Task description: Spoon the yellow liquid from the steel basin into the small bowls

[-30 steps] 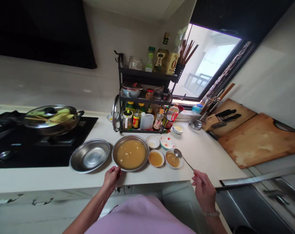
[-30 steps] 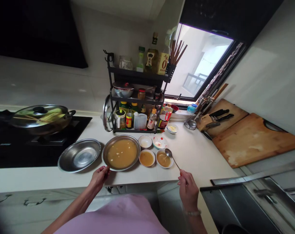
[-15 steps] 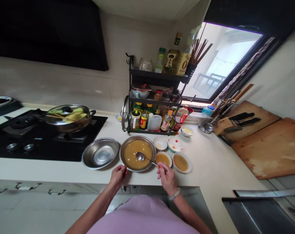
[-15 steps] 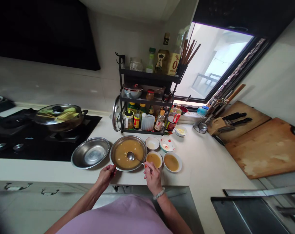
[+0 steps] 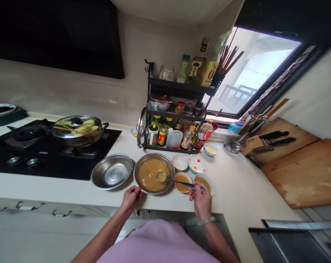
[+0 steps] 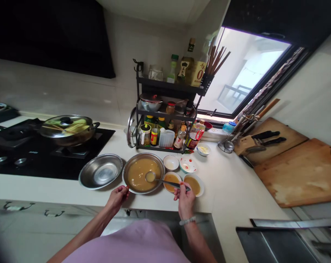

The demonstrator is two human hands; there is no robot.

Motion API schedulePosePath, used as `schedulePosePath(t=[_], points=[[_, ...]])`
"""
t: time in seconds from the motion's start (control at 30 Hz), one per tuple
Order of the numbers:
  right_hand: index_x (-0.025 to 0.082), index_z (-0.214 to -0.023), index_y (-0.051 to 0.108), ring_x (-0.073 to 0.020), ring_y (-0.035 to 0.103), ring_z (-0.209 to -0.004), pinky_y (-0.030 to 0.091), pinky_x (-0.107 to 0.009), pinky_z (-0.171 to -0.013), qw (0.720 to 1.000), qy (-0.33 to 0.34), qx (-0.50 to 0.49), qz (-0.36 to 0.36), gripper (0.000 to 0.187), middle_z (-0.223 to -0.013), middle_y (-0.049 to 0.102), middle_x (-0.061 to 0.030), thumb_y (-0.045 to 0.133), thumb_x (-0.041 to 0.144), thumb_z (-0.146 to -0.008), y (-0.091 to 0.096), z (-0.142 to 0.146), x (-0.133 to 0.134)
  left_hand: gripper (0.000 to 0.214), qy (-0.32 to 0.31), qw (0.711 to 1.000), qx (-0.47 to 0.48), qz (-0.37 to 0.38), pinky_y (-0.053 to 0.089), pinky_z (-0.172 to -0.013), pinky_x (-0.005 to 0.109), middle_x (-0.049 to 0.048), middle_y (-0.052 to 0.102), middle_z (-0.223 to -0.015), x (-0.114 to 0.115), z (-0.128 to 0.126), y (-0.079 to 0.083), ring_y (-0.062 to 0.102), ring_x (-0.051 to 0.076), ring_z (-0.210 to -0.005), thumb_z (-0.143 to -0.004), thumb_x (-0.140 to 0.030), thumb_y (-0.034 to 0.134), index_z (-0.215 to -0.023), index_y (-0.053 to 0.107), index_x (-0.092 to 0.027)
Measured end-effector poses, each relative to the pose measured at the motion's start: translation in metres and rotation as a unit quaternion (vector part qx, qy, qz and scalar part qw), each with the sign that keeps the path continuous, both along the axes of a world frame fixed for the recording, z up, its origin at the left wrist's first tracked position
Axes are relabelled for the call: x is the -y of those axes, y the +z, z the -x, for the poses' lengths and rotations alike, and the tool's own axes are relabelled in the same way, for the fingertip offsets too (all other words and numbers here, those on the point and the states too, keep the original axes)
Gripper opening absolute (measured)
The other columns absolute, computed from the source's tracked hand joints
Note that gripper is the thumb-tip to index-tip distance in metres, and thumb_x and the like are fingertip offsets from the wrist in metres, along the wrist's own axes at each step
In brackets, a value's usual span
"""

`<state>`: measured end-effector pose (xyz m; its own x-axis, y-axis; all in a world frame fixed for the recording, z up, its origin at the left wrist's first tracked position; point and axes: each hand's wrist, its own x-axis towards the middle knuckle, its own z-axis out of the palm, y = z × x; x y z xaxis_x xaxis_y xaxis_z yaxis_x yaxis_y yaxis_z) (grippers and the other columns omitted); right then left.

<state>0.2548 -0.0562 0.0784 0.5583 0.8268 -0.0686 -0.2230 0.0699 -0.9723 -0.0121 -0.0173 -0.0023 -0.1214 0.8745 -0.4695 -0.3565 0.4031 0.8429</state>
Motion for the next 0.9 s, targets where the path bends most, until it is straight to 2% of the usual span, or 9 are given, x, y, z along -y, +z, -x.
schedulePosePath(t=[0.27, 0.4, 0.53, 0.63, 0.7, 0.83, 0.9], points=[[0.014, -0.080, 0.060, -0.0108, 0.053, -0.043, 0.038, -0.018, -0.035, 0.996, -0.086, 0.001, -0.018, 0.030, -0.053, 0.062, -0.0005, 0.072, 0.038, -0.066, 0.030, -0.046, 0.026, 0.043, 0.001, 1.000, -0.014, 0.008, 0.034, -0.046, 0.022, -0.0027, 0.055, -0.046, 0.000, 0.002, 0.004, 0.045, 0.008, -0.042, -0.040, -0.047, 0.079, -0.050, 0.048, -0.018], [0.013, -0.082, 0.061, -0.0115, 0.055, -0.045, 0.040, -0.019, -0.038, 0.988, -0.147, 0.048, -0.022, 0.029, -0.056, 0.064, -0.0017, 0.069, 0.038, -0.070, 0.037, -0.079, 0.044, 0.045, -0.004, 1.000, -0.013, 0.003, 0.034, -0.046, 0.022, -0.0033, 0.054, -0.045, 0.000, 0.002, 0.003, 0.044, 0.007, -0.042, -0.040, -0.047, 0.079, -0.050, 0.047, -0.018], [0.014, -0.085, 0.060, -0.0110, 0.053, -0.042, 0.042, -0.020, -0.039, 0.973, -0.192, 0.132, -0.007, 0.031, -0.056, 0.063, -0.0001, 0.065, 0.043, -0.076, 0.036, -0.104, 0.062, 0.042, -0.006, 1.000, -0.014, -0.001, 0.035, -0.046, 0.022, -0.0030, 0.055, -0.047, 0.000, 0.004, 0.000, 0.045, 0.008, -0.043, -0.042, -0.047, 0.079, -0.052, 0.050, -0.017], [0.014, -0.091, 0.060, -0.0120, 0.054, -0.042, 0.046, -0.024, -0.042, 0.953, -0.188, 0.235, 0.014, 0.033, -0.057, 0.062, 0.0002, 0.059, 0.046, -0.081, 0.032, -0.112, 0.075, 0.041, -0.006, 1.000, -0.022, 0.003, 0.037, -0.047, 0.022, -0.0025, 0.055, -0.048, 0.000, 0.004, -0.002, 0.046, 0.008, -0.044, -0.043, -0.046, 0.078, -0.053, 0.051, -0.017], [0.015, -0.094, 0.061, -0.0125, 0.054, -0.043, 0.049, -0.027, -0.046, 0.936, -0.163, 0.313, 0.017, 0.033, -0.060, 0.062, -0.0002, 0.054, 0.046, -0.084, 0.030, -0.112, 0.083, 0.040, -0.002, 1.000, -0.027, 0.003, 0.038, -0.048, 0.023, -0.0022, 0.056, -0.049, 0.000, 0.004, -0.003, 0.047, 0.008, -0.044, -0.043, -0.045, 0.078, -0.053, 0.051, -0.017], [0.018, -0.095, 0.065, -0.0142, 0.059, -0.053, 0.053, -0.029, -0.052, 0.888, -0.074, 0.454, -0.026, 0.028, -0.077, 0.064, -0.0049, 0.048, 0.040, -0.088, 0.029, -0.109, 0.095, 0.040, 0.001, 1.000, -0.023, 0.001, 0.038, -0.048, 0.022, -0.0023, 0.056, -0.049, 0.000, 0.004, -0.003, 0.047, 0.008, -0.044, -0.044, -0.045, 0.078, -0.054, 0.052, -0.017], [0.020, -0.094, 0.066, -0.0156, 0.062, -0.060, 0.054, -0.030, -0.054, 0.862, -0.056, 0.501, -0.056, 0.025, -0.086, 0.065, -0.0074, 0.048, 0.036, -0.088, 0.033, -0.107, 0.099, 0.040, 0.001, 1.000, -0.022, -0.001, 0.037, -0.048, 0.022, -0.0025, 0.056, -0.049, 0.001, 0.004, -0.002, 0.046, 0.008, -0.044, -0.044, -0.045, 0.078, -0.054, 0.052, -0.017]])
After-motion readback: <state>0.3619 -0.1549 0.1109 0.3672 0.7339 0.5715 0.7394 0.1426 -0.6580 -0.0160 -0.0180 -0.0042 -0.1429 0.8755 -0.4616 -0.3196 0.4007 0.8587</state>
